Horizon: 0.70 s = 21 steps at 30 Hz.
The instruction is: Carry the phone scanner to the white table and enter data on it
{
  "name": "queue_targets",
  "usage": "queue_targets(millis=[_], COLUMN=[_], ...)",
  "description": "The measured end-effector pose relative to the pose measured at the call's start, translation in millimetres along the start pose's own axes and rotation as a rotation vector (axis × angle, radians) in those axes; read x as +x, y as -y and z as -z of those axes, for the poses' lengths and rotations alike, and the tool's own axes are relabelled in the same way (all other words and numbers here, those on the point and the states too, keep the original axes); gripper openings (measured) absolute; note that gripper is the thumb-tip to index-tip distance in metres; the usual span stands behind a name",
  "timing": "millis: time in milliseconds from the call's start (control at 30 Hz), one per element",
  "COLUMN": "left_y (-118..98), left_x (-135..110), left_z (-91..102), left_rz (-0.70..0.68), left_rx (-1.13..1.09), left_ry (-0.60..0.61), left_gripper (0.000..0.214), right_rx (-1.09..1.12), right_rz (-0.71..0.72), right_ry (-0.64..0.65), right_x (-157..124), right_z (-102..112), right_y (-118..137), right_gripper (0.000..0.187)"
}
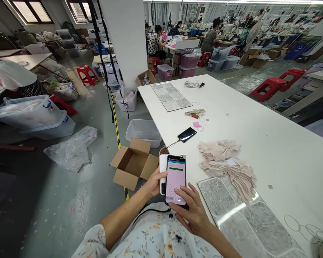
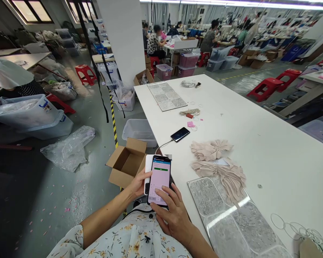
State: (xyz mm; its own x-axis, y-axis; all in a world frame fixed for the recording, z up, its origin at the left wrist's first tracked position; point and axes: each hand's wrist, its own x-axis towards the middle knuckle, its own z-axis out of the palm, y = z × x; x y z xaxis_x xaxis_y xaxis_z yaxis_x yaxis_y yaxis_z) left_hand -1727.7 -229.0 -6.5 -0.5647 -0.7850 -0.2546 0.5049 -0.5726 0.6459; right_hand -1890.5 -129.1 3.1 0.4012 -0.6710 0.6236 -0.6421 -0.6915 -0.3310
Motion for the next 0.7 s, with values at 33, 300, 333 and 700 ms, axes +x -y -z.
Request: queue_targets(millis=[33,300,333,700], left_y=[-0.1,0.0,0.2,2.2], left_x=[-0.5,-2.2,-2.1,-0.1], left_z=[-0.8,-2.1,-1.5,1.1], left_rz=[0.005,0.019,0.017,0.023], left_rx=[-0.001,-0.005,-0.007,0.004], left_ry=[-0.002,-0.025,-0.022,-0.015], left_gripper=[0.035,0.038,0.038,0.037], right_rx=[-0.005,-0.020,-0.020,-0.029], right_rz=[-0.001,-0.043,-0.060,-0.058], right_ry=[0.006,-0.107,-0.110,-0.023], right_x=[1.0,-0.2,-1.3,-5.0], right_z=[-0.3,2.7,3.0,0.0], right_y=[0.7,3.9,4.0,2.3], right_gripper=[0.031,0.029,0.028,0.033])
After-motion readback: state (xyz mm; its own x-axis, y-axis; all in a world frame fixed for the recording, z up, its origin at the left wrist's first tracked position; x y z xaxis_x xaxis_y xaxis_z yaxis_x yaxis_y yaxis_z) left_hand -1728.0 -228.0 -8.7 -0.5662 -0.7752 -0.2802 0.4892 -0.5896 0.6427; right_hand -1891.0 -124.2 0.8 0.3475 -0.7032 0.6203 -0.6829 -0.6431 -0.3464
